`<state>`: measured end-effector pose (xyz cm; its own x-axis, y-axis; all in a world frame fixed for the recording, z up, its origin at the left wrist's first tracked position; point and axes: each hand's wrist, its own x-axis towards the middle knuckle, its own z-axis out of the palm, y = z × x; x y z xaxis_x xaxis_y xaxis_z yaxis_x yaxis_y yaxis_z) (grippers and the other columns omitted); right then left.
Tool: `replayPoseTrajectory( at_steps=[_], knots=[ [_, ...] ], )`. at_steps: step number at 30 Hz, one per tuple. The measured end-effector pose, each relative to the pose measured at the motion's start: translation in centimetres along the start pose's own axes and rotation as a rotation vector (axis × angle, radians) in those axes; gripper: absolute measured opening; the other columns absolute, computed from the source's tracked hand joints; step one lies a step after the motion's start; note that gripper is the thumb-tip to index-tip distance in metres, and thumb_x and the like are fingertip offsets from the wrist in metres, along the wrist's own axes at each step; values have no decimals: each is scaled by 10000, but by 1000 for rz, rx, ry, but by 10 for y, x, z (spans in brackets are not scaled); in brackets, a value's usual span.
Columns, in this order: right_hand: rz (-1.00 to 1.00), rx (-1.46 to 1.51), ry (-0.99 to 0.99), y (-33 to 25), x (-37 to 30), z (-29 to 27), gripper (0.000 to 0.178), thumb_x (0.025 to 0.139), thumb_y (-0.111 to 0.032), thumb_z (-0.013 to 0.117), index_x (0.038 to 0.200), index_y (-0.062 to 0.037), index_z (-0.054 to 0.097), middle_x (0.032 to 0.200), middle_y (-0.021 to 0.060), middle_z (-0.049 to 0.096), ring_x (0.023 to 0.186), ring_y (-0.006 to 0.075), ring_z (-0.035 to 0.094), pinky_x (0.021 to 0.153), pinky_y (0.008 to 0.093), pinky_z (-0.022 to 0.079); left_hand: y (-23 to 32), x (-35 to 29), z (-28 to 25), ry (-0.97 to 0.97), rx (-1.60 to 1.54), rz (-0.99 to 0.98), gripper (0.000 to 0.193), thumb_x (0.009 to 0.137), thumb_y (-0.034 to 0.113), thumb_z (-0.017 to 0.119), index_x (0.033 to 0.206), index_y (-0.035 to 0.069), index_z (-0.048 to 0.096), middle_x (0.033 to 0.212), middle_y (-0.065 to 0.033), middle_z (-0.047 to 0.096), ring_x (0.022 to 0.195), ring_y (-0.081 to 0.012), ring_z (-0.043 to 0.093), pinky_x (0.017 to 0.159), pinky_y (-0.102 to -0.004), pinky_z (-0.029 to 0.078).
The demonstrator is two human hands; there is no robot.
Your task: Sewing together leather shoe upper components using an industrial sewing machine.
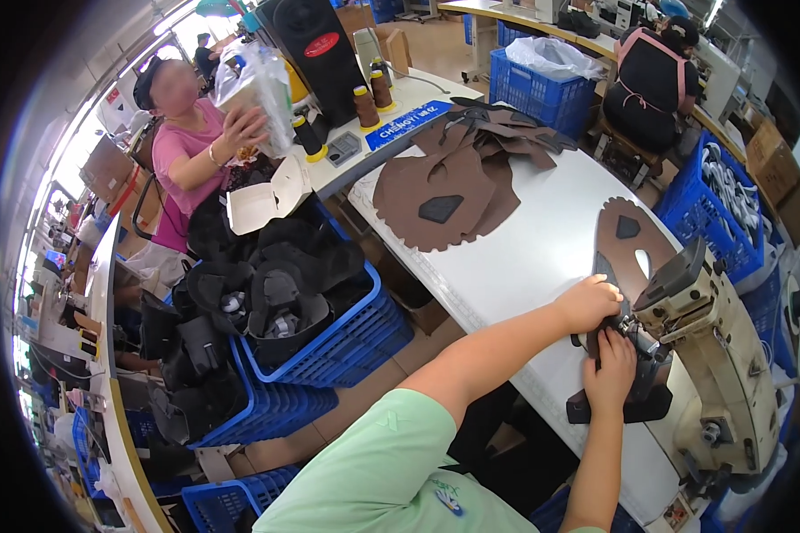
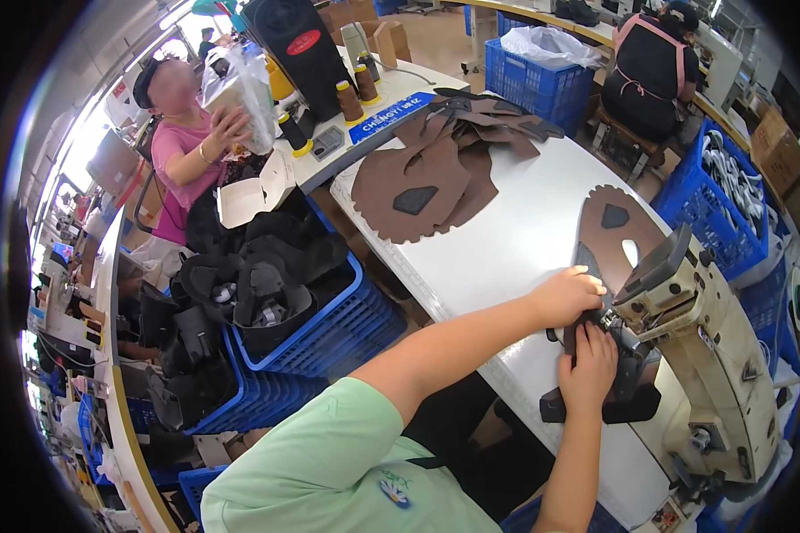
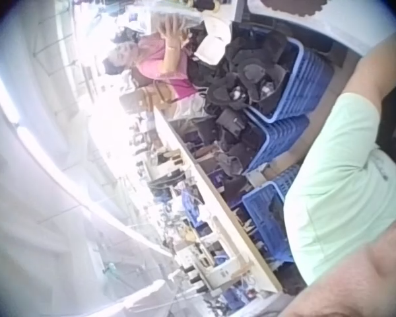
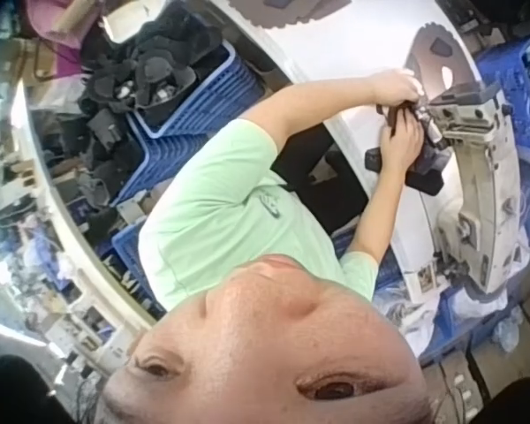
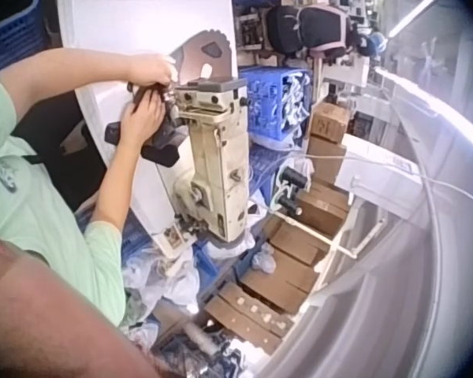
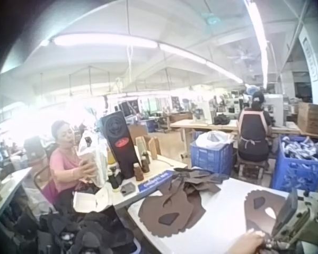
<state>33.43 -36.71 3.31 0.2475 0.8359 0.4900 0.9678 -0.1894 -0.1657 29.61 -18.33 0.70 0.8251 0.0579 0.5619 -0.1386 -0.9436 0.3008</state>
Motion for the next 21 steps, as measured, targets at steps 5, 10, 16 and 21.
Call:
replayPoseTrajectory(
  at_steps=[5,10,16,21],
  knots=[
    [12,-8,-17,-1,1,-2,441,719,-136,578,1117,37,652,1208,191,628,1133,339,580,1090,468,374,0,1,-2,-6,-3,9,233,779,100,587,959,139,729,1176,-46,686,1195,-202,575,1068,-429,370],
    [17,-6,-5,-2,1,-3,436,714,-136,586,1110,35,655,1199,194,632,1130,340,584,1089,469,375,1,1,-4,-23,6,13,242,781,105,591,971,146,735,1183,-47,684,1200,-201,571,1070,-430,367],
    [22,6,-12,-3,2,-3,424,714,-147,590,1092,34,655,1196,200,632,1149,344,579,1094,469,368,2,1,-4,-41,1,-21,248,784,105,603,986,148,742,1193,-37,680,1206,-200,565,1088,-428,344],
    [25,8,-15,-3,3,-3,429,715,-154,589,1095,33,654,1198,200,631,1152,344,577,1094,468,367,2,0,-5,-15,6,-3,253,775,101,609,987,146,741,1192,-38,680,1211,-198,560,1087,-427,346]
  ],
)
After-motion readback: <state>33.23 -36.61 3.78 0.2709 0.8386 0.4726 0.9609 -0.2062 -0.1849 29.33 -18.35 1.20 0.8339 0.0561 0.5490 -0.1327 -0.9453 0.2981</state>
